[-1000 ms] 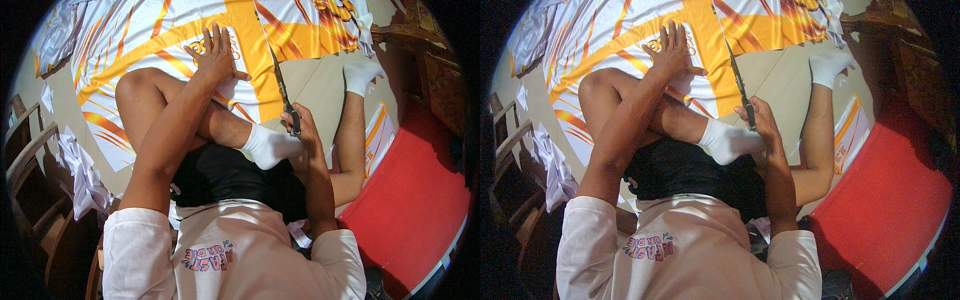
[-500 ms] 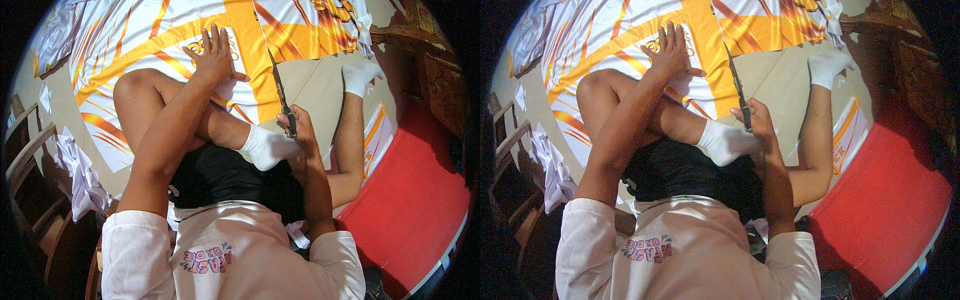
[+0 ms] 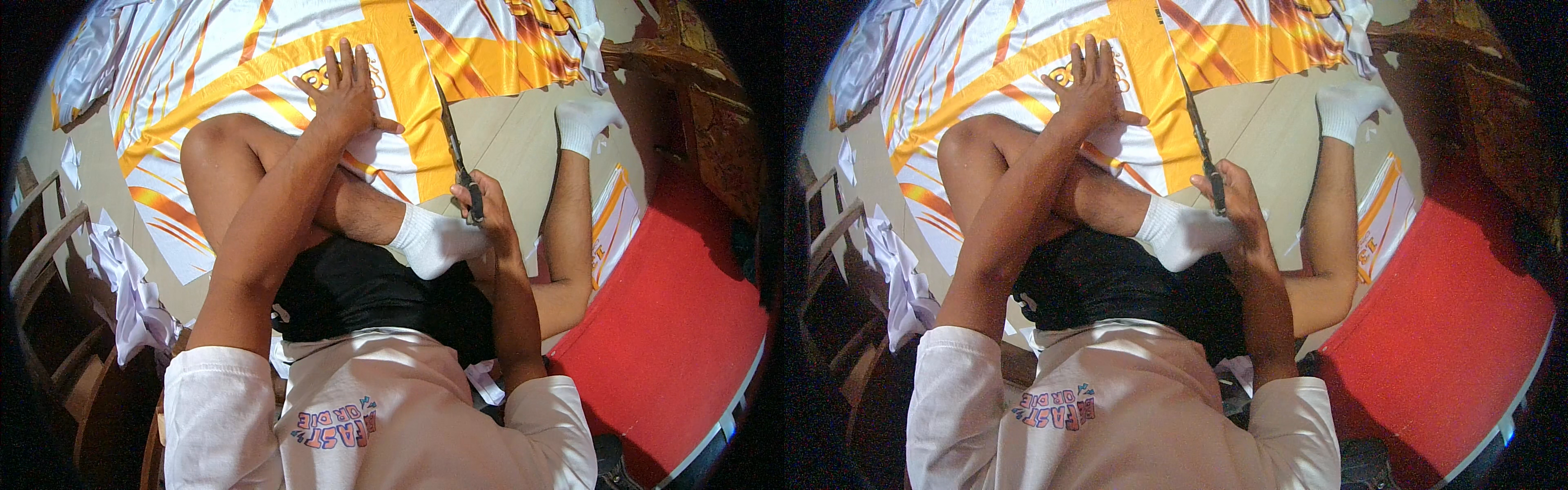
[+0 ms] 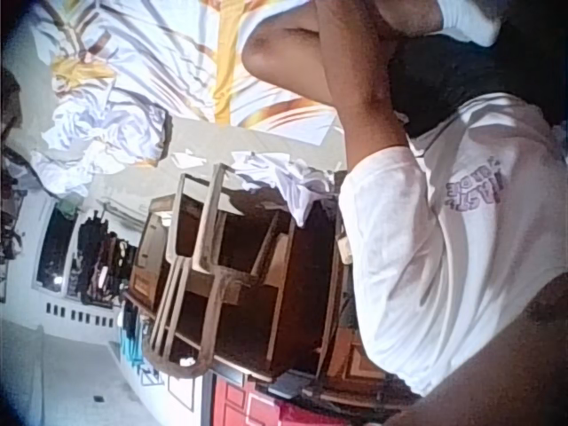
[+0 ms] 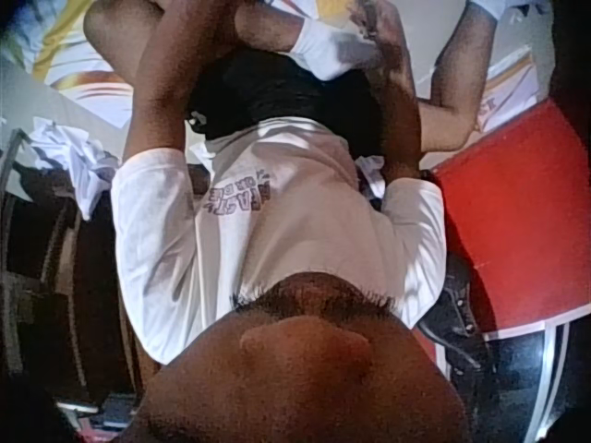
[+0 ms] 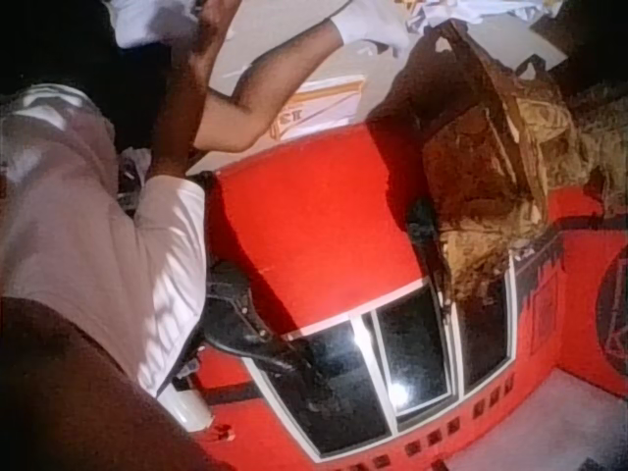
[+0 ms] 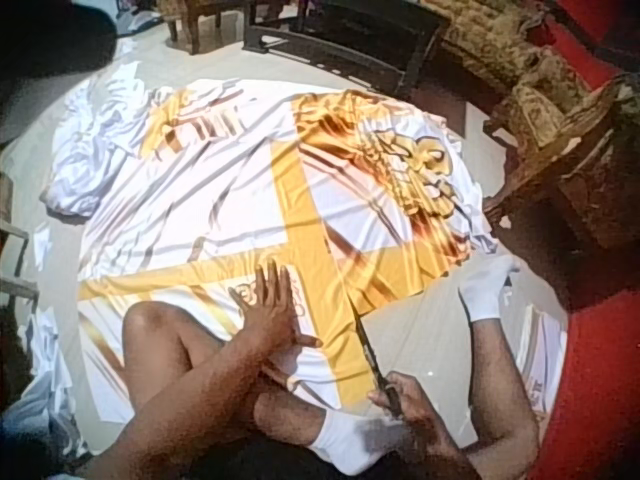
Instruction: The person sits on the floor and uses scissors to cut a large piece of white and yellow patterned fabric. They hold the fabric steady with one hand while cutting along the design lines with the other, separating sections of the material.
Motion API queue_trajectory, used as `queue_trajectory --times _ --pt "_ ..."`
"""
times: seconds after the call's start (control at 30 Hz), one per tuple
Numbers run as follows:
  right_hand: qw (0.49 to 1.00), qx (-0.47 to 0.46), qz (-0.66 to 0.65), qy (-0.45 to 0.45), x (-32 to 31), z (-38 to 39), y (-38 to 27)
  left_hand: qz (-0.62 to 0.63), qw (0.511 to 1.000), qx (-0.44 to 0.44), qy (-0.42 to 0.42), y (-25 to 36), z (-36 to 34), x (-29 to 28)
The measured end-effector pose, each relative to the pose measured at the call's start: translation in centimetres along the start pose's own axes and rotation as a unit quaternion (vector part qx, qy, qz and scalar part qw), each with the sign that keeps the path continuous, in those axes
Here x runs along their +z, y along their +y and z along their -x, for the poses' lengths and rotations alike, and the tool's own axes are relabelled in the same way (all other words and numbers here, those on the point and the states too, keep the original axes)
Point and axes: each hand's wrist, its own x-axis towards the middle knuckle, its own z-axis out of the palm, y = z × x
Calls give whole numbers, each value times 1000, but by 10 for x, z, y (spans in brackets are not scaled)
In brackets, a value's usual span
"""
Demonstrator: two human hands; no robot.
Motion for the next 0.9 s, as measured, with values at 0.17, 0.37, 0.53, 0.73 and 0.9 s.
queue_trajectory --times 0.17,0.37,0.53,0.73,0.9 --pt "1000 -5 3 7 2 0 1 -2 1000 -3 -3 -1 0 0" --pt "1000 -15 14 20 1 -1 8 -6 1000 1 -2 0 -1 0" --pt "1000 -13 21 20 5 1 0 -9 1000 -2 -6 -2 -1 2" --pt "999 28 36 -2 -5 -2 -3 -24 1000 -8 -13 -1 -1 -1" --pt "998 50 -2 -29 -6 -7 -21 -23 999 -9 -21 1 0 -4"
